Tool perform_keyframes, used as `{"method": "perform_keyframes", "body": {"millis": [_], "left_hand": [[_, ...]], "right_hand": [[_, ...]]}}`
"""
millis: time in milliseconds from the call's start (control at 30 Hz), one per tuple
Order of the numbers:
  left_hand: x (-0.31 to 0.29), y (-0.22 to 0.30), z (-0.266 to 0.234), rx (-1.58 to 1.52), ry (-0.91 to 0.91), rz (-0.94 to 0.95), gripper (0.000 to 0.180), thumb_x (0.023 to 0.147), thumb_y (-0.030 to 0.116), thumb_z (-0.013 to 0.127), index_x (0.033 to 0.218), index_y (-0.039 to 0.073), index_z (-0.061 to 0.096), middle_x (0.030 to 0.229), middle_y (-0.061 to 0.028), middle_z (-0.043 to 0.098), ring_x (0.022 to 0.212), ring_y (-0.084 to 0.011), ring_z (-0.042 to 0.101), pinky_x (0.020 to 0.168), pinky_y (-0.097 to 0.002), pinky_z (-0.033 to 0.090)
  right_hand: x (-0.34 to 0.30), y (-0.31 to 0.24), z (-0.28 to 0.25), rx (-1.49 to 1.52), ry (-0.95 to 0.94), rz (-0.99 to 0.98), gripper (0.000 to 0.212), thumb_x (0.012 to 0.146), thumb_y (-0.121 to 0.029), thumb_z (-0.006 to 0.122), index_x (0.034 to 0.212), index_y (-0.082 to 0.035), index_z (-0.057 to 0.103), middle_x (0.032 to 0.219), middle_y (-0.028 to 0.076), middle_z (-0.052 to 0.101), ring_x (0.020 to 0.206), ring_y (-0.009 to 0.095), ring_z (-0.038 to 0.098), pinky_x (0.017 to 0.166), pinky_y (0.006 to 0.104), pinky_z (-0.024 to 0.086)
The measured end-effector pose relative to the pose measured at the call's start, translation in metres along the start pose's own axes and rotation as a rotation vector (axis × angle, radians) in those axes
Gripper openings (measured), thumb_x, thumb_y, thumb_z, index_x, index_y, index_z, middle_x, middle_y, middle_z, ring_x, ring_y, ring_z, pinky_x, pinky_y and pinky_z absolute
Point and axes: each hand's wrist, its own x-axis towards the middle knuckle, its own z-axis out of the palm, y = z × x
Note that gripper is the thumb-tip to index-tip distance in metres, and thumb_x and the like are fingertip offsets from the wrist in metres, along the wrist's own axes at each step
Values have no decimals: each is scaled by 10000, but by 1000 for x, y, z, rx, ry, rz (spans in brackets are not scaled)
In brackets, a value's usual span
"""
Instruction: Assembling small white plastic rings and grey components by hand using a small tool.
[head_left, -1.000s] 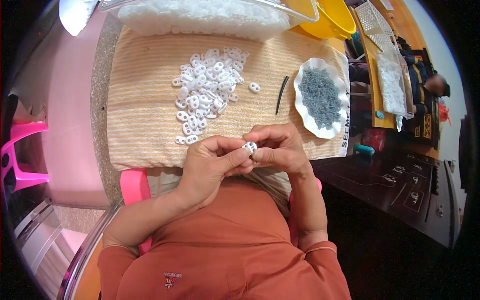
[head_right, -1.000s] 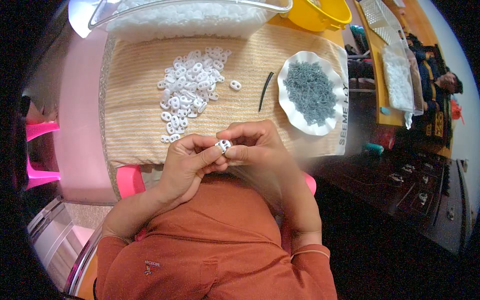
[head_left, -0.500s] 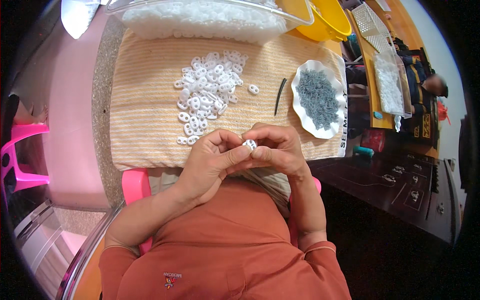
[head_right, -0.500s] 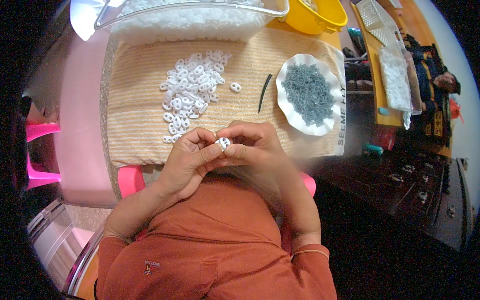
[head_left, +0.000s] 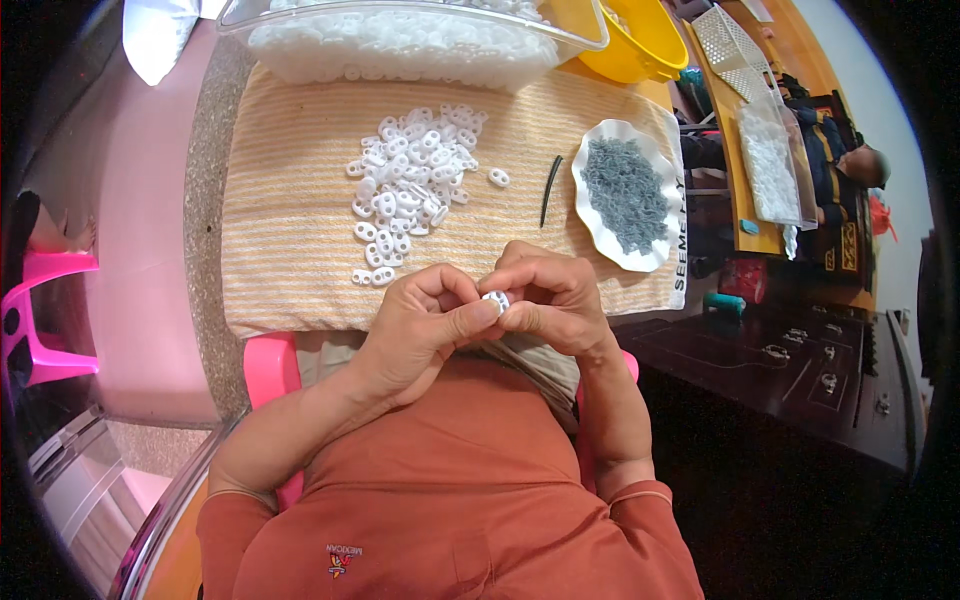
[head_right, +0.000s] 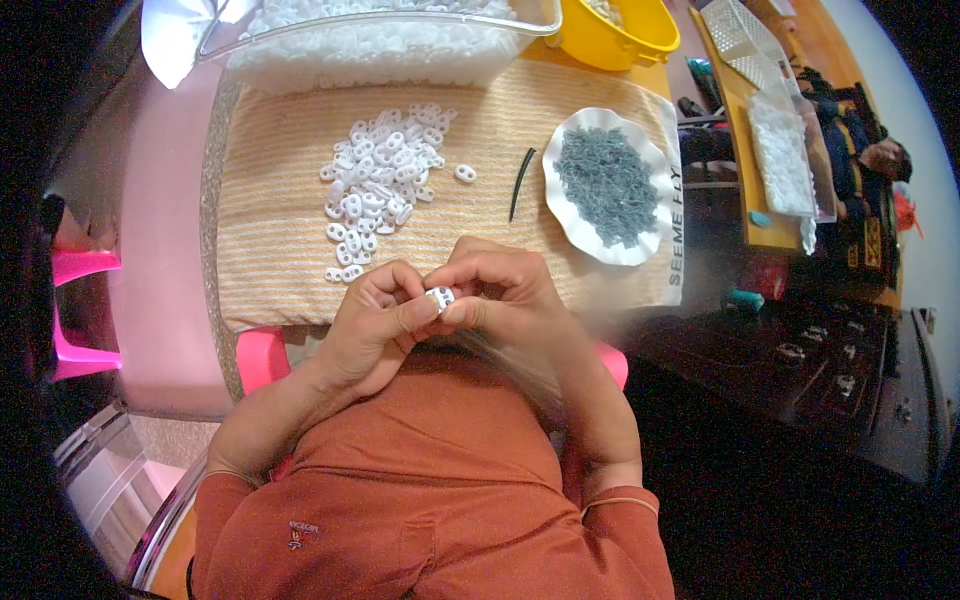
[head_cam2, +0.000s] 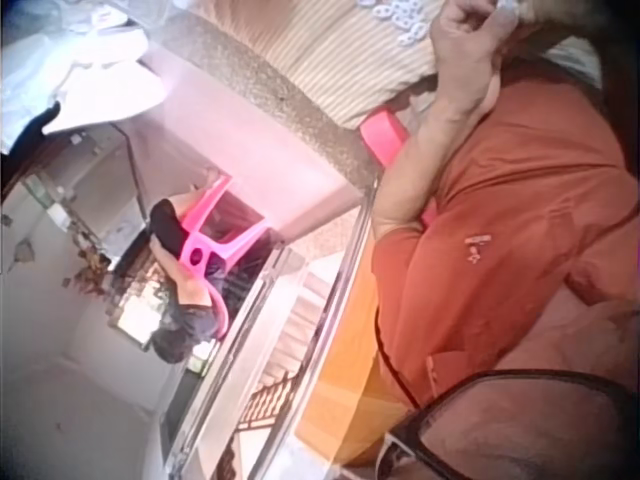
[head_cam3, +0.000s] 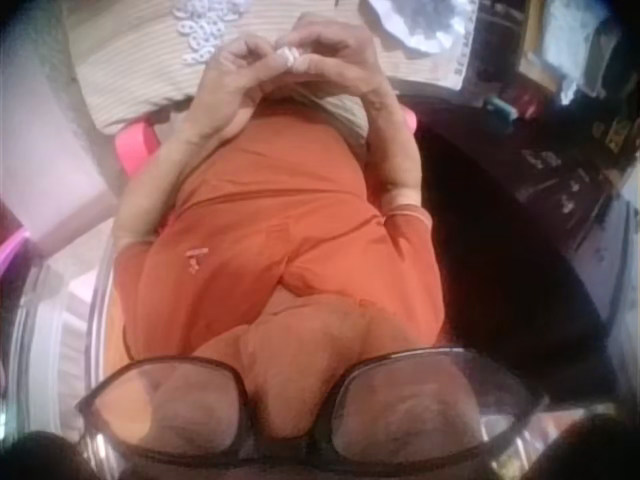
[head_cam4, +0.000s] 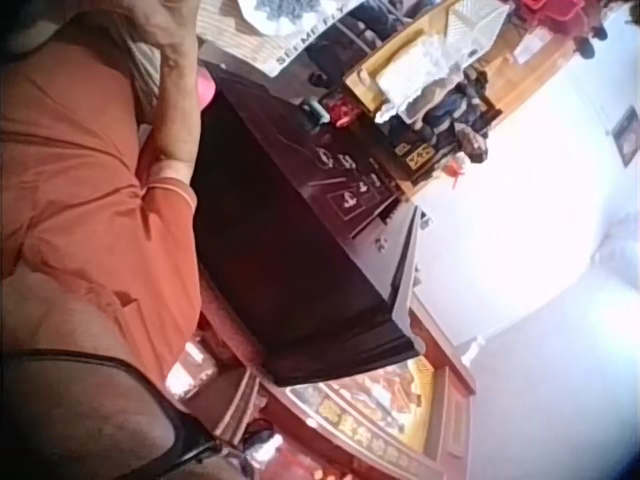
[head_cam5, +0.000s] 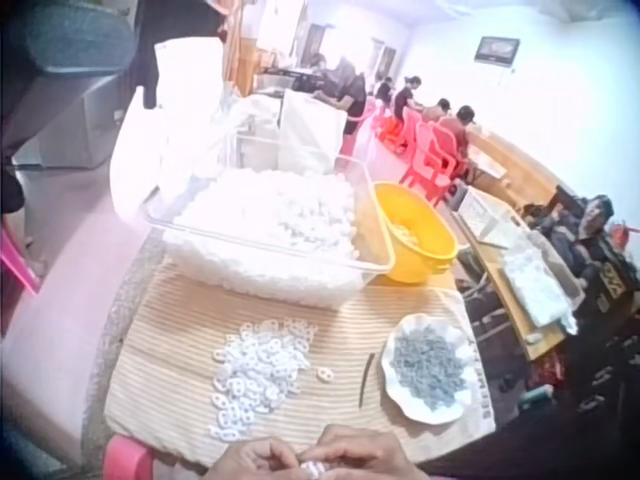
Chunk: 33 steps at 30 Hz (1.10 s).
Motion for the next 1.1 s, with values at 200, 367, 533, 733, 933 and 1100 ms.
{"method": "perform_keyframes", "body": {"millis": [200, 367, 533, 733, 933, 1100], "left_hand": [[-3, 0, 4, 28, -14, 30, 96, 845, 25, 677, 848, 25, 580, 837, -77, 646, 764, -151, 643, 732, -268, 550], [0, 0, 4, 37, -51, 49, 97, 848, 32, 675, 846, 24, 579, 836, -76, 647, 767, -154, 642, 746, -276, 551], [2, 3, 0, 13, -69, -26, 111, 856, 63, 677, 892, 22, 581, 867, -70, 641, 799, -156, 635, 768, -301, 551], [2, 4, 3, -17, -53, -7, 108, 892, 108, 643, 908, 21, 582, 919, -78, 639, 844, -147, 623, 786, -305, 546], [2, 3, 2, 6, 6, -35, 121, 897, 122, 639, 931, 20, 584, 1002, -100, 631, 821, -123, 611, 769, -286, 541], [-1, 3, 5, 42, 8, -52, 126, 892, 124, 646, 933, 21, 585, 1019, -98, 627, 827, -117, 610, 769, -282, 540]], "right_hand": [[-2, -8, 4, -7, -22, -13, 290, 768, -117, 765, 1008, 24, 685, 822, 61, 611, 747, 123, 547, 652, 242, 421], [-2, -10, 4, 14, -13, -7, 238, 791, -90, 740, 987, 27, 669, 836, 51, 599, 747, 109, 562, 644, 237, 446], [-4, -6, 1, 110, -20, 94, 173, 819, -62, 705, 950, 24, 631, 887, 41, 579, 781, 92, 569, 672, 223, 467], [0, -16, -1, 23, 47, 58, 110, 842, -32, 665, 911, 14, 593, 923, 50, 556, 826, 97, 548, 732, 228, 458], [19, -32, -36, -150, 378, 126, 95, 895, -81, 616, 921, 7, 592, 734, 29, 598, 630, 91, 584, 595, 261, 542], [70, -72, -110, -316, 659, -16, 160, 882, -143, 638, 916, 12, 617, 722, 27, 597, 593, 79, 558, 547, 224, 507]]}}
